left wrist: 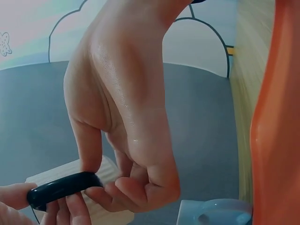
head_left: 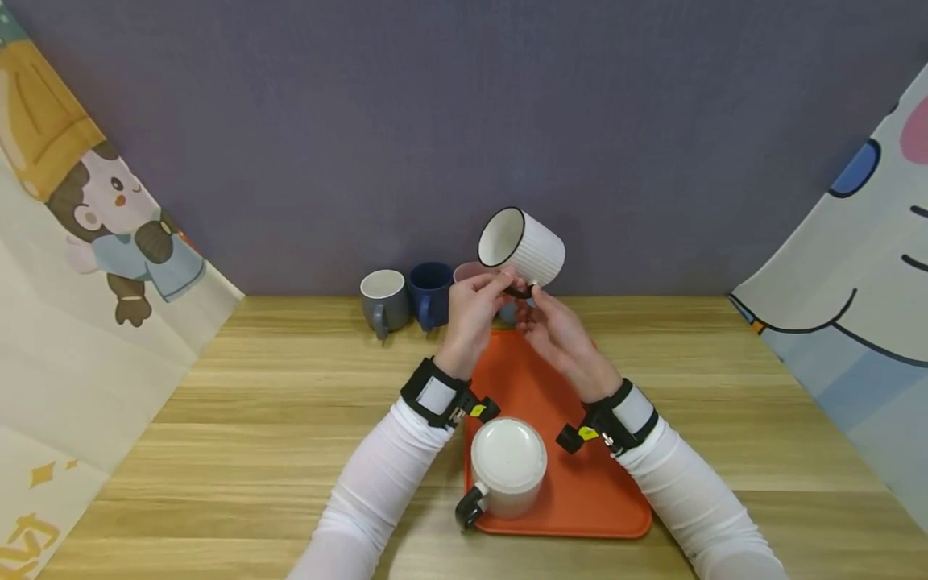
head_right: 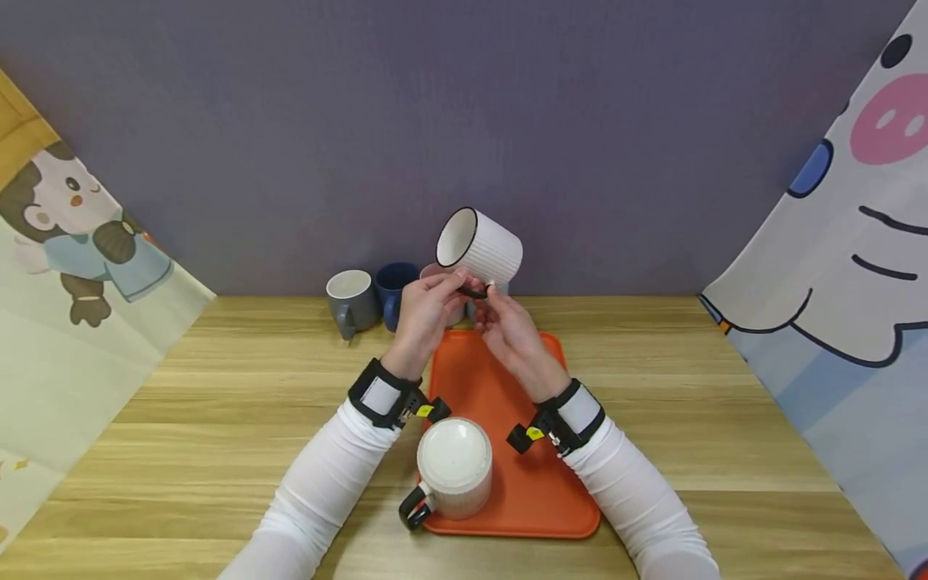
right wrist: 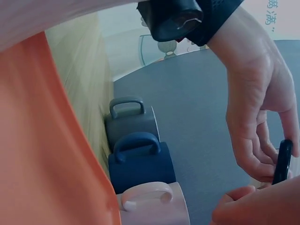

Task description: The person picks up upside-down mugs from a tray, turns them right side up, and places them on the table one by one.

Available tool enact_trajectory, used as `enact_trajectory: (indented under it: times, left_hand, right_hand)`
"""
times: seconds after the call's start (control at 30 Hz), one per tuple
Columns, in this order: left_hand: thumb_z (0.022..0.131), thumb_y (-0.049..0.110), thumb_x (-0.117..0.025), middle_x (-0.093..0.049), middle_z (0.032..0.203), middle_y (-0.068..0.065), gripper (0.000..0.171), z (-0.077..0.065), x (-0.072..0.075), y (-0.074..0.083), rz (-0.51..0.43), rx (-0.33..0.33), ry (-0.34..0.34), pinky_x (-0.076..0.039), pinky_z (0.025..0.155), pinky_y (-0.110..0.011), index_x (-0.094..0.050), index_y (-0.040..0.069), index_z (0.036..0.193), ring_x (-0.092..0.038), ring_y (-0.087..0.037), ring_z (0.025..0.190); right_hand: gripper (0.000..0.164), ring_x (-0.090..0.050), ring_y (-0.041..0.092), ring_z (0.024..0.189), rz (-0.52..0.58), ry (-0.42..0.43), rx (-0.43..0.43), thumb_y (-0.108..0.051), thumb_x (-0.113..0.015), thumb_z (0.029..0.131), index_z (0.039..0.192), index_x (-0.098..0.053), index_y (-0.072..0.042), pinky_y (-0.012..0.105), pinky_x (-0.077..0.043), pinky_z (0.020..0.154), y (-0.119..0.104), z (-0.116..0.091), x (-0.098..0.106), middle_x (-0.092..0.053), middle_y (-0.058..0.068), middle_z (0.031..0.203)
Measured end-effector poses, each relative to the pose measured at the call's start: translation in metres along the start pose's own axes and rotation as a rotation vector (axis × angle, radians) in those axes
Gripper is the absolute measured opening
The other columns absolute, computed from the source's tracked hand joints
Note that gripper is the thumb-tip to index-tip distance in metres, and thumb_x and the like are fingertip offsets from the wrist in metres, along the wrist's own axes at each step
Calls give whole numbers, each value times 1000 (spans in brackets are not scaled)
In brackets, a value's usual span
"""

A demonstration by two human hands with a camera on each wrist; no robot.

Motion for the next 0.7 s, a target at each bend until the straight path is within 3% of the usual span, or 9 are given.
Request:
enact_trajectory:
  times: [0.33, 0.4, 0.57, 0.6, 0.7]
  left_hand:
    - [90, 4, -63, -67, 81, -10, 19, -2, -6, 8, -63, -79, -45, -53, 72, -27, -68, -10, 79, -64, -17, 75]
    - [90, 5, -63, -67, 79, -10, 18, 6, -5, 1, -74, -91, -65, -53, 72, -26, -69, -8, 78, -65, -16, 74]
    - [90, 4, -61, -67, 76, -9, 19, 6, -6, 1, -94, -77, -69, -53, 72, -24, -70, -2, 75, -66, -15, 72]
    - [91, 3, -60, -66, 75, -9, 20, -1, -8, 8, -102, -63, -61, -53, 72, -24, -69, -1, 74, -66, -16, 72]
    - [92, 2, -59, -66, 73, -8, 23, -2, -7, 8, -124, -35, -57, -53, 73, -25, -68, 0, 71, -66, -15, 71]
  right_hand:
    - [23, -43, 9, 81, 17, -22, -12, -28, -38, 102, 96, -58, -19, 19, -36, 76, 1, 1, -4, -51, -3, 94]
    - [24, -43, 10, 83, 27, -37, -24, -29, -37, 102, 97, -58, -19, 20, -36, 78, 2, 1, -6, -50, -2, 97]
    - [25, -43, 11, 87, 29, -51, -28, -30, -37, 101, 101, -59, -18, 21, -37, 80, 2, 1, -8, -50, -2, 101]
    - [26, -43, 11, 87, 27, -50, -29, -30, -37, 101, 101, -59, -18, 21, -37, 80, 2, 1, -8, -51, -2, 102]
    - [25, -44, 11, 89, 11, -56, -38, -30, -38, 101, 102, -60, -18, 21, -38, 80, 3, 1, -7, -52, -3, 102]
Point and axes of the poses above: each hand's wrist, its own z-axis towards the middle knuckle, its own x-axis out of the back of the hand, y = z × x, the point moved 9 cm from there along z, towards the middle knuckle
